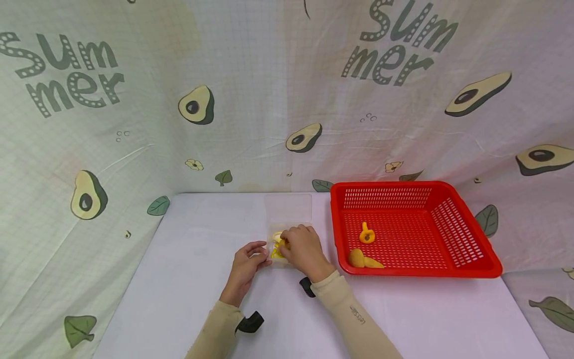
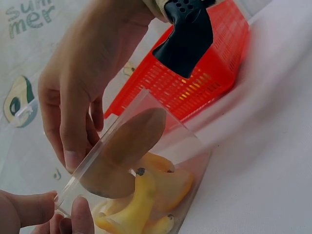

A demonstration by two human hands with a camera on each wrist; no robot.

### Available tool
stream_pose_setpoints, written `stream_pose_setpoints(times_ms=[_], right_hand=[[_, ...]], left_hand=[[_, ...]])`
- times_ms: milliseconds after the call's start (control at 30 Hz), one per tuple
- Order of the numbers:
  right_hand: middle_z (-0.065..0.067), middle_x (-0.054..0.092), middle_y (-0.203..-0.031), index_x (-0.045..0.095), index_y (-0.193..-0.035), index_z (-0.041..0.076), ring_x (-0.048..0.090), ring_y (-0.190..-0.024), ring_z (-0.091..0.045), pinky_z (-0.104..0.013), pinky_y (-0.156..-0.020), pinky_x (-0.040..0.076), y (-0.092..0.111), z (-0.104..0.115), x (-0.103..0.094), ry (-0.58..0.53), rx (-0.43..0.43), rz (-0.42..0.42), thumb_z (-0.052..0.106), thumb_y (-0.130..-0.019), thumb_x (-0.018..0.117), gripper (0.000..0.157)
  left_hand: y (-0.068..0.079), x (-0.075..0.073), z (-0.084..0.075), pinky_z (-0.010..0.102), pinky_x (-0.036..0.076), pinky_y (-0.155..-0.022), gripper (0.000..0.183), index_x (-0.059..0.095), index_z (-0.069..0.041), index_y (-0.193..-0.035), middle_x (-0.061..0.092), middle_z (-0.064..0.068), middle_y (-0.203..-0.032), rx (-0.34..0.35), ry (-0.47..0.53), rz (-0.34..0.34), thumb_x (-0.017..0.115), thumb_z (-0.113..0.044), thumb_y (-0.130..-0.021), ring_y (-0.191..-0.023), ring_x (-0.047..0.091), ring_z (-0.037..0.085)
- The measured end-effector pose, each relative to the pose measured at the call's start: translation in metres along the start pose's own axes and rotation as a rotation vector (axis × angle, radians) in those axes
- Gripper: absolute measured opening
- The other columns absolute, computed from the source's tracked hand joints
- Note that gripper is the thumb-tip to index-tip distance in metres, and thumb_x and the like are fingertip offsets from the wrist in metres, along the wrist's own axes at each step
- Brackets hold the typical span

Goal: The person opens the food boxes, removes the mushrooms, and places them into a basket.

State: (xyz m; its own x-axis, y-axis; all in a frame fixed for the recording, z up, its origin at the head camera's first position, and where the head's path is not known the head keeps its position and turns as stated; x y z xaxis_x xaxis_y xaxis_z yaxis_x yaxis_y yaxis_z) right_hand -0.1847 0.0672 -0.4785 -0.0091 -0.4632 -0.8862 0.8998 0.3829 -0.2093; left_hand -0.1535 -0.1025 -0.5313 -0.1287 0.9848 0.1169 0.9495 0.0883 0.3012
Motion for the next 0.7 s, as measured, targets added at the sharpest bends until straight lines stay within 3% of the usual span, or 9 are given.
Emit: stream_pose_setpoints(times_ms=[167,333,533,700], right_hand=[[-0.003,0.077,-0.090,0.083,-0.101,0.009,0.063,-0.085,-0.023,-0.041,-0.087,0.054,0.001,0.003,-0.003,-0.040,0.087,-0.013,0.019,-0.089,0.085,0.016],[-0.002,0.078,-0.090,0.083,-0.097,0.010,0.063,-0.082,-0.023,-0.041,-0.082,0.052,0.005,0.004,-0.010,-0.100,0.109,-0.108,0.015,-0.086,0.087,0.012],[-0.005,0.080,-0.102,0.082,-0.105,0.008,0.066,-0.091,-0.027,-0.040,-0.083,0.058,0.013,0.004,-0.022,-0.270,0.149,-0.173,0.011,-0.087,0.087,0.019],[-0.008,0.079,-0.108,0.080,-0.110,0.006,0.067,-0.098,-0.030,-0.049,-0.088,0.061,0.021,0.002,-0.038,-0.372,0.130,-0.240,0.007,-0.088,0.086,0.023]], left_hand=[[0.001,-0.001,0.001,0.026,0.066,-0.074,0.037,0.060,0.015,-0.131,0.061,0.009,-0.099,0.013,0.011,0.004,0.069,0.007,-0.096,-0.082,0.063,0.015],[0.002,-0.001,-0.001,0.027,0.066,-0.075,0.038,0.059,0.016,-0.131,0.061,0.009,-0.099,0.028,0.019,0.016,0.069,0.007,-0.097,-0.082,0.062,0.014],[0.002,-0.001,-0.001,0.027,0.066,-0.074,0.037,0.058,0.017,-0.131,0.061,0.008,-0.098,0.036,0.027,0.018,0.069,0.007,-0.097,-0.084,0.062,0.014],[0.002,-0.001,-0.001,0.026,0.066,-0.074,0.038,0.058,0.016,-0.131,0.061,0.010,-0.098,0.034,0.027,0.015,0.068,0.009,-0.096,-0.085,0.062,0.014]])
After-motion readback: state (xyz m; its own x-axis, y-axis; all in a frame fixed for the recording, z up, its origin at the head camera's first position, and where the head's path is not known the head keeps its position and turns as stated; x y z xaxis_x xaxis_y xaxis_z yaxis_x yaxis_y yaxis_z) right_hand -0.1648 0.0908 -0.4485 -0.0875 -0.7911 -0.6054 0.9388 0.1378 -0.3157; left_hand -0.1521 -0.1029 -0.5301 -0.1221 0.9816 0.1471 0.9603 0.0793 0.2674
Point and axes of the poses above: each hand's wrist, its own y-axis away from the middle knuckle, its own x-axis out of the palm, z = x × y, the point moved 2 cm from there along -y, towards the middle knuckle
